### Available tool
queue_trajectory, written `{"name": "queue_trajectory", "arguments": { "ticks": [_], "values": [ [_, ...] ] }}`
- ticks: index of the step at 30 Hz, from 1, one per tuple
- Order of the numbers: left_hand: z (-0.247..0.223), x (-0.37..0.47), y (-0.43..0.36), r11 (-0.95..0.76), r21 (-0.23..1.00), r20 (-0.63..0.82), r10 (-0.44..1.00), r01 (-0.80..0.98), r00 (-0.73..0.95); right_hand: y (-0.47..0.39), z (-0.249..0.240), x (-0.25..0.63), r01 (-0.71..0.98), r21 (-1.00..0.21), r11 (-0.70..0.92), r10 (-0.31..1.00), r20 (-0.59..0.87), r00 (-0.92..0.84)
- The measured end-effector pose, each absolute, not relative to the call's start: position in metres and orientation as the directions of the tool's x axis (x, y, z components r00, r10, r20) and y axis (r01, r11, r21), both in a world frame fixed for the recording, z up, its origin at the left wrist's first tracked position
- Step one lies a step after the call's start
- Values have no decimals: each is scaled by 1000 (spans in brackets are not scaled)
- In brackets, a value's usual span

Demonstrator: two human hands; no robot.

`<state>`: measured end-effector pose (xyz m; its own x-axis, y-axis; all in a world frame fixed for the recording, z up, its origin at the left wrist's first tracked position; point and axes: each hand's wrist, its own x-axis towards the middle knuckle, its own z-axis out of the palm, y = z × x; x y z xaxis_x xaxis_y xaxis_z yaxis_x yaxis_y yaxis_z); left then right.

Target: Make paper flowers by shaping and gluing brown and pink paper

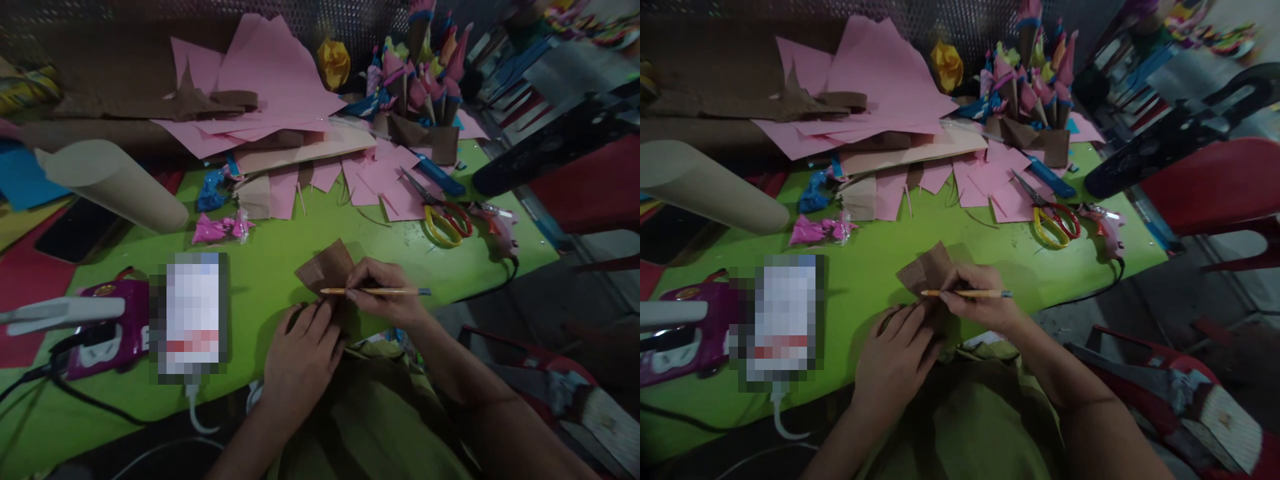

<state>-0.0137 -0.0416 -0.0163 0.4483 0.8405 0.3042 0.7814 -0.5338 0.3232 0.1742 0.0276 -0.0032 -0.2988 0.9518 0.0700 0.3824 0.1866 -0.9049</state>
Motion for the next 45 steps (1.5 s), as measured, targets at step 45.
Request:
{"name": "queue_trajectory", "arguments": {
  "ticks": [45],
  "values": [
    [-16,-16,-41,-547,284,312,830,788,463,22,-4,178,357,-907,224,932,92,-352]
  ]
}}
